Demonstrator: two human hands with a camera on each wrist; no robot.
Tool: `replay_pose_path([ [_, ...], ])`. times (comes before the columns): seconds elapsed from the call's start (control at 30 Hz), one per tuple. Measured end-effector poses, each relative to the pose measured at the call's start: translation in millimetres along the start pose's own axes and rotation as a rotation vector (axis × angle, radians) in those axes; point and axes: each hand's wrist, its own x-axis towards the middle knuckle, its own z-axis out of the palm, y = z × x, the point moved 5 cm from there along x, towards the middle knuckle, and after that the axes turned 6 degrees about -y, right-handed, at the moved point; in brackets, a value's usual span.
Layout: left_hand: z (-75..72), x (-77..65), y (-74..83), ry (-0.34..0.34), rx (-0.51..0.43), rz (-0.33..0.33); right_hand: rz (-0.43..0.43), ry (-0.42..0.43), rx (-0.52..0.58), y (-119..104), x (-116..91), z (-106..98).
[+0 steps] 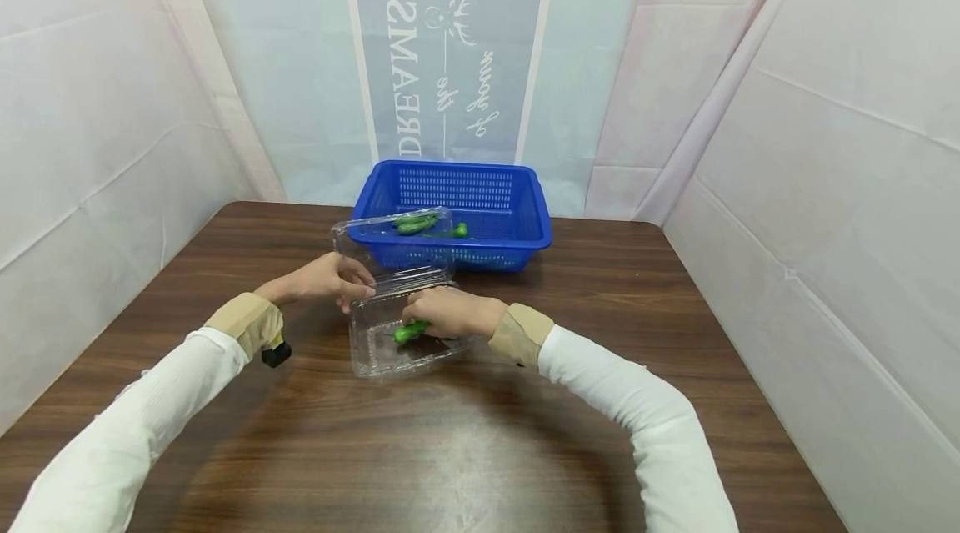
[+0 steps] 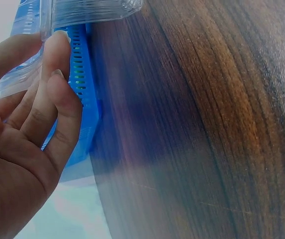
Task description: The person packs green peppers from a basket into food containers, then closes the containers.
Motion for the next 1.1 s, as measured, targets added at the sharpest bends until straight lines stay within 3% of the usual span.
replay_pose_path([
  [0.67,-0.1,0.0,1.9,-0.013,0.006,0.014,-0.002,-0.021,0.002,2.4,-0.4,5.7],
  [1.1,0.3,0.8,0.7,-0.015,-0.009,0.03,0.044,0.01,0.096,4.6,-8.4,-15.9],
])
